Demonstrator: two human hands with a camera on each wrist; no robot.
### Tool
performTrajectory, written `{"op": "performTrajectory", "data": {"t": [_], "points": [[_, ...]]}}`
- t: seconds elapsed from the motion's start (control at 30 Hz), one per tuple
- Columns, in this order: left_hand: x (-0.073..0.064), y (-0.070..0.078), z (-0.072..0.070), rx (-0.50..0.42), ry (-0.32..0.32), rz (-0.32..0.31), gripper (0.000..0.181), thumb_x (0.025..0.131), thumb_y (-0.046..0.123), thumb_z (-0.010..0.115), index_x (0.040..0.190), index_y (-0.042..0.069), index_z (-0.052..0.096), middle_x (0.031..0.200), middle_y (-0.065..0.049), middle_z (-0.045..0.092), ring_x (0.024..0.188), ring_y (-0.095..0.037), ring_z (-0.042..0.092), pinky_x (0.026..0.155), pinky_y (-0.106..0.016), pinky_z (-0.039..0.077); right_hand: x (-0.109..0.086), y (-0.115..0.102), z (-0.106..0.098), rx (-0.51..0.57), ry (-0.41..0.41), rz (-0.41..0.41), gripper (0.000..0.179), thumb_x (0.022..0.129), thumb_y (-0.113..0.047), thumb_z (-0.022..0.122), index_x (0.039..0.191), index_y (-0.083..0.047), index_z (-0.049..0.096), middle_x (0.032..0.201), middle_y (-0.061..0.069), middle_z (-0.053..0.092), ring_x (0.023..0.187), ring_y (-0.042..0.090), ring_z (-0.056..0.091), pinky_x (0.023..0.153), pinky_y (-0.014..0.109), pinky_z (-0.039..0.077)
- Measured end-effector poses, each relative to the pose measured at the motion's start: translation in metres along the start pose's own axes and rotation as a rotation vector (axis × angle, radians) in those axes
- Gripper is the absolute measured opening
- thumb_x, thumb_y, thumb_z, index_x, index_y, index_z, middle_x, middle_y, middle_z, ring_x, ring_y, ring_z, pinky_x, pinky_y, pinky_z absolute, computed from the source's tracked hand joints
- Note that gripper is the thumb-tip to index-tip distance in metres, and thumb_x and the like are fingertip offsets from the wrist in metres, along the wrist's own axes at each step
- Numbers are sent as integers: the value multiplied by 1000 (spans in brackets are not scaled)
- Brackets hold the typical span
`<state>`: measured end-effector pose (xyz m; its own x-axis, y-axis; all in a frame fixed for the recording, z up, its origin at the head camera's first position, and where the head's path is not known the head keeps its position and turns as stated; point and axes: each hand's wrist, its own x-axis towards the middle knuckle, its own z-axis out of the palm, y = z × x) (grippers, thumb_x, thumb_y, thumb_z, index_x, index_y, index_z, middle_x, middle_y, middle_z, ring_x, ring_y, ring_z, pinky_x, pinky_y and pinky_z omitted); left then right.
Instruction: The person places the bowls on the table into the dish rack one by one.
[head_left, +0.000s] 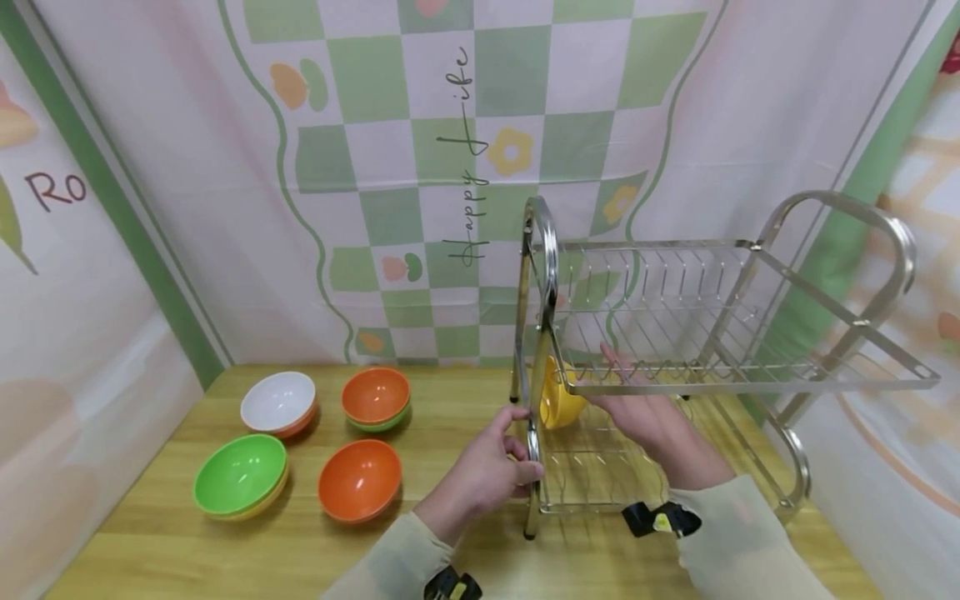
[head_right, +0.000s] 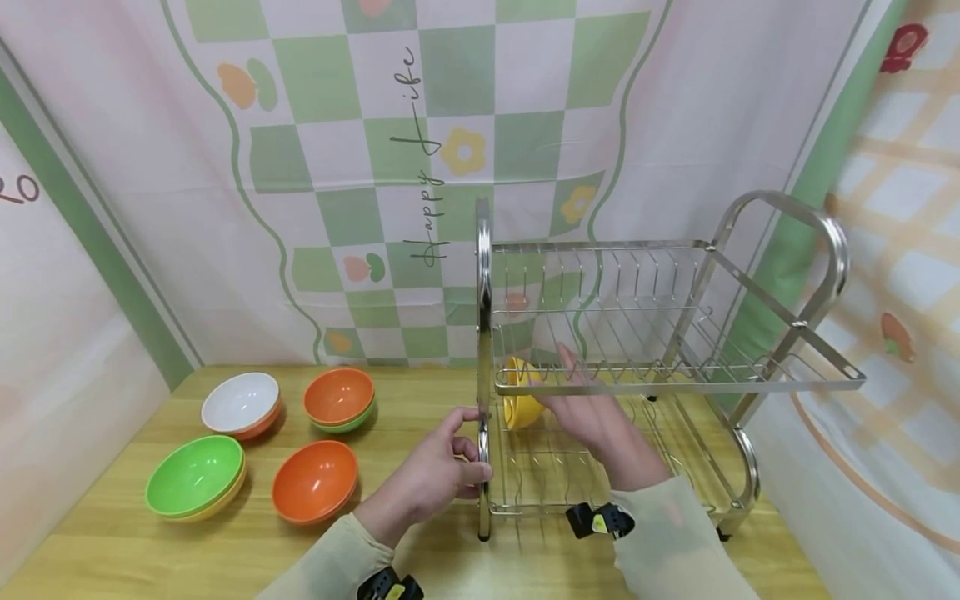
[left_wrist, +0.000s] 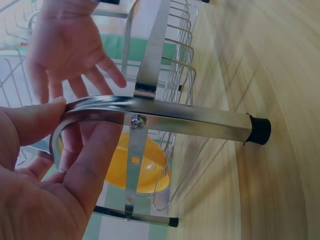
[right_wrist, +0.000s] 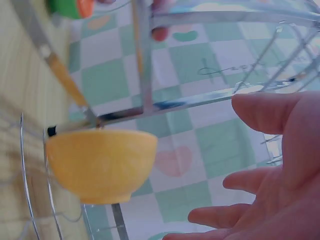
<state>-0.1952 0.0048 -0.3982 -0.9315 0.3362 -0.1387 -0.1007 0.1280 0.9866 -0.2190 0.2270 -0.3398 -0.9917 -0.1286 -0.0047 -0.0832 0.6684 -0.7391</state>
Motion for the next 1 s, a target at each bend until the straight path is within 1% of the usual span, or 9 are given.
{"op": "performTrajectory", "data": {"t": [0.13, 0.23, 0.5, 0.63, 0.67, 0.73, 0.83, 0.9, 1.0], "points": [[1, -1, 0, 2, 0, 1, 71, 81, -7, 75, 135, 32, 52, 88, -11, 58, 68, -25, 63, 61, -34, 59, -9, 0, 0, 211, 17, 21, 94, 96, -53, 59, 161, -17, 2, 164, 19, 0, 144, 50, 7, 110, 68, 20], [0, -1, 0, -4, 3, -3, 72, 81, -7, 75, 136, 32, 52, 88, -11, 58, 69, -25, 63, 61, -34, 59, -17, 0, 0, 277, 7, 28, 90, 98, -52, 56, 161, -16, 2, 163, 22, 4, 143, 50, 13, 108, 66, 27], [-2, 0, 0, -10, 18, -9, 75, 80, -7, 76, 138, 35, 52, 89, -11, 58, 72, -25, 63, 63, -35, 60, -32, 0, 0, 229, -35, 72, 90, 97, -50, 59, 161, -14, 7, 165, 13, 5, 128, 51, 43, 106, 63, 34], [-3, -1, 1, 0, 26, -3, 78, 79, -7, 76, 140, 35, 52, 89, -11, 59, 71, -25, 63, 62, -35, 60, -36, -2, 2, 222, -30, 66, 90, 95, -48, 62, 160, -9, 13, 165, 7, 5, 128, 49, 45, 104, 57, 40], [-3, -1, 1, 1, 27, -2, 78, 79, -7, 76, 140, 35, 51, 89, -11, 59, 71, -24, 63, 63, -35, 60, -37, -3, 2, 215, -28, 69, 89, 95, -47, 62, 159, -8, 15, 165, 6, 6, 127, 48, 46, 97, 52, 49], [-3, -1, 1, 0, 30, 0, 79, 79, -7, 76, 141, 35, 51, 89, -11, 59, 71, -24, 63, 63, -34, 60, -39, -5, 3, 183, -22, 73, 87, 95, -47, 62, 159, -10, 16, 165, 5, 7, 123, 46, 51, 89, 48, 54], [-4, -2, 1, -4, 34, 3, 81, 79, -7, 76, 143, 36, 50, 89, -11, 59, 72, -24, 62, 63, -34, 60, -41, -6, 4, 176, -22, 72, 87, 96, -47, 61, 160, -11, 16, 164, 10, 10, 120, 44, 55, 89, 48, 54], [-5, -2, 2, -4, 37, 5, 82, 79, -7, 76, 143, 36, 50, 89, -11, 59, 72, -24, 62, 63, -33, 60, -42, -7, 6, 208, -27, 69, 86, 96, -45, 61, 160, -12, 14, 164, 13, 11, 123, 44, 53, 99, 51, 47], [-5, -2, 2, -1, 41, 10, 82, 79, -7, 76, 144, 35, 49, 88, -11, 59, 73, -23, 62, 63, -33, 60, -43, -7, 8, 280, -33, 64, 87, 97, -40, 62, 160, -10, 11, 162, 19, 15, 129, 45, 46, 102, 50, 44]]}}
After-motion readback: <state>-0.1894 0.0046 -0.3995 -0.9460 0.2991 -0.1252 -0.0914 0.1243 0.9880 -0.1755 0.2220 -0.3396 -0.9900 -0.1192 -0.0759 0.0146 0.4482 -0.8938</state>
